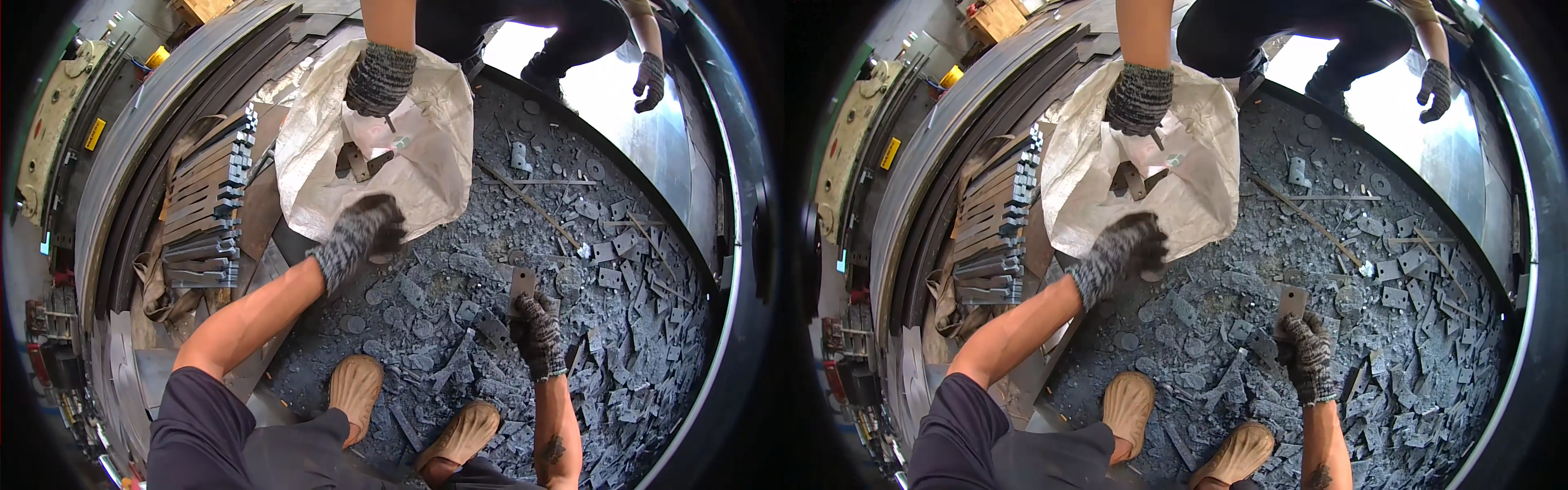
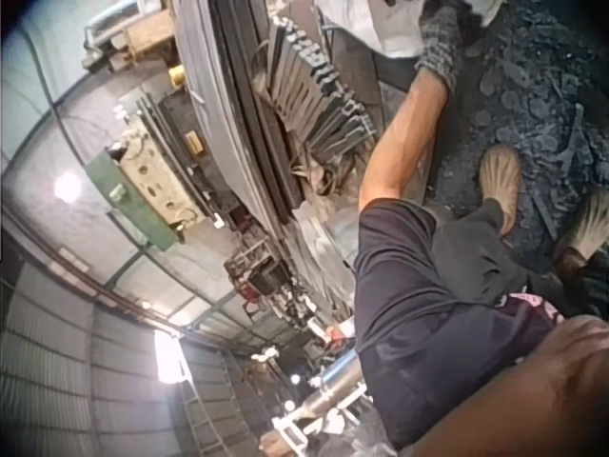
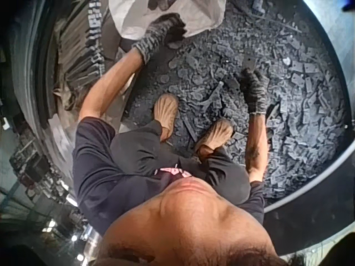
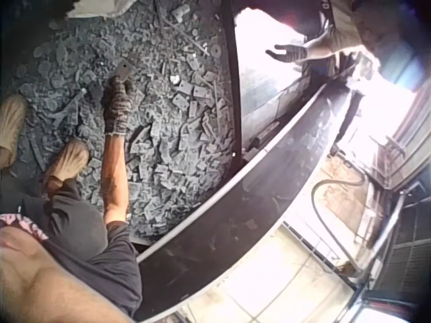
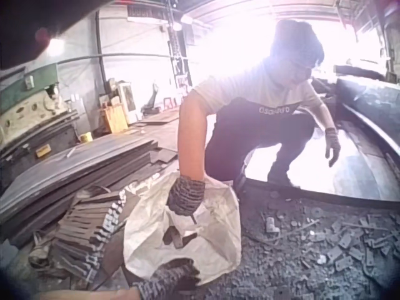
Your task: The person sorts small metal pieces from a large pile of scrap on the floor, picking them up by hand and placing them into a white sack. The person also briefly interacts with a computer monitor and a handheld device before returning to the sorting task.
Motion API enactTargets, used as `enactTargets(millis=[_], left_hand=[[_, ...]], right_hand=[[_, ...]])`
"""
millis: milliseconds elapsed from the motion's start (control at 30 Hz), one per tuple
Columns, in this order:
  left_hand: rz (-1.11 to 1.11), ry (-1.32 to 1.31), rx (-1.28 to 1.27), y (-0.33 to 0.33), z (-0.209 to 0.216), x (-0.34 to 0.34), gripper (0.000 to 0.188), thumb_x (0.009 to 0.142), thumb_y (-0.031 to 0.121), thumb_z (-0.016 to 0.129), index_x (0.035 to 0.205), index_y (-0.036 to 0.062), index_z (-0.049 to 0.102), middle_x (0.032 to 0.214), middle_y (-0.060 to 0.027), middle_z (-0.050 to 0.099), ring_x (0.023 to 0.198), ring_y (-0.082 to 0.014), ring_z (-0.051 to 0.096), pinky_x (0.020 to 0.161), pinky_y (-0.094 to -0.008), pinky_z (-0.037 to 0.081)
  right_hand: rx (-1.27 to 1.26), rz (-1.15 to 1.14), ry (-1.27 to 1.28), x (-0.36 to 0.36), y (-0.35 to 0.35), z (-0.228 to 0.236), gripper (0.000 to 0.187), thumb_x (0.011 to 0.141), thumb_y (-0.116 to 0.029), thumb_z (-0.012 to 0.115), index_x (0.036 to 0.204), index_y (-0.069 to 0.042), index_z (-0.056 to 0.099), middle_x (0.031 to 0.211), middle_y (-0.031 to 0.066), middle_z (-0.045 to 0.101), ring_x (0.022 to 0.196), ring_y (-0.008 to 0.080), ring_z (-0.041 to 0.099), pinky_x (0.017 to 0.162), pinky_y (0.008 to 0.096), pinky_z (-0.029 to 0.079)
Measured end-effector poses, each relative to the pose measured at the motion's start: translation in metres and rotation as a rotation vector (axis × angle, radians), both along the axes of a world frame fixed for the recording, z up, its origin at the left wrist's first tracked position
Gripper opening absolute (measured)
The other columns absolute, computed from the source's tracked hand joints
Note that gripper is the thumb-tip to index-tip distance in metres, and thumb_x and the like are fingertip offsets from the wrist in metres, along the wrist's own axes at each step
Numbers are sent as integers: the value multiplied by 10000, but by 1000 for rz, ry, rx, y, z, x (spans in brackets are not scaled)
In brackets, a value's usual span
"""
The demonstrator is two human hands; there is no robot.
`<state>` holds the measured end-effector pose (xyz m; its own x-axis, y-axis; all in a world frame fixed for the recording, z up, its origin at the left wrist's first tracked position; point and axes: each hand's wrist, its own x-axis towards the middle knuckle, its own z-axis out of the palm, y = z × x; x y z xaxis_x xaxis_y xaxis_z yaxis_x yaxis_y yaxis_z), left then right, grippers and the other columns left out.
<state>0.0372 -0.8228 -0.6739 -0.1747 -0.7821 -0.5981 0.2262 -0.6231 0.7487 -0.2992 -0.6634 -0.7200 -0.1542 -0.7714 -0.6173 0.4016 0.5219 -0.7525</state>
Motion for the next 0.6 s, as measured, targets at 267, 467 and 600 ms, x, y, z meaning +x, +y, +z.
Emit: enactTargets(millis=[267,467,600], left_hand=[[65,42,-301,-97,-14,-25,458,965,144,674,1377,140,475,1147,-82,652,1024,-267,672,847,-480,591],[-125,246,-286,-85,7,-52,371,962,135,671,1314,127,554,1177,-95,702,956,-224,677,825,-424,600],[-204,209,-342,-65,15,-58,465,921,159,734,1343,150,539,1065,-64,715,824,-154,656,737,-398,598]], right_hand=[[11,1,-71,12,5,8,188,890,-241,713,962,-108,601,728,15,601,488,121,513,415,257,404],[18,-39,-129,4,14,7,249,892,-230,744,1038,-63,630,761,43,645,516,123,540,440,254,407],[-45,-12,-124,-3,18,3,368,889,-263,737,1157,-53,598,825,55,646,614,155,600,496,289,467]])
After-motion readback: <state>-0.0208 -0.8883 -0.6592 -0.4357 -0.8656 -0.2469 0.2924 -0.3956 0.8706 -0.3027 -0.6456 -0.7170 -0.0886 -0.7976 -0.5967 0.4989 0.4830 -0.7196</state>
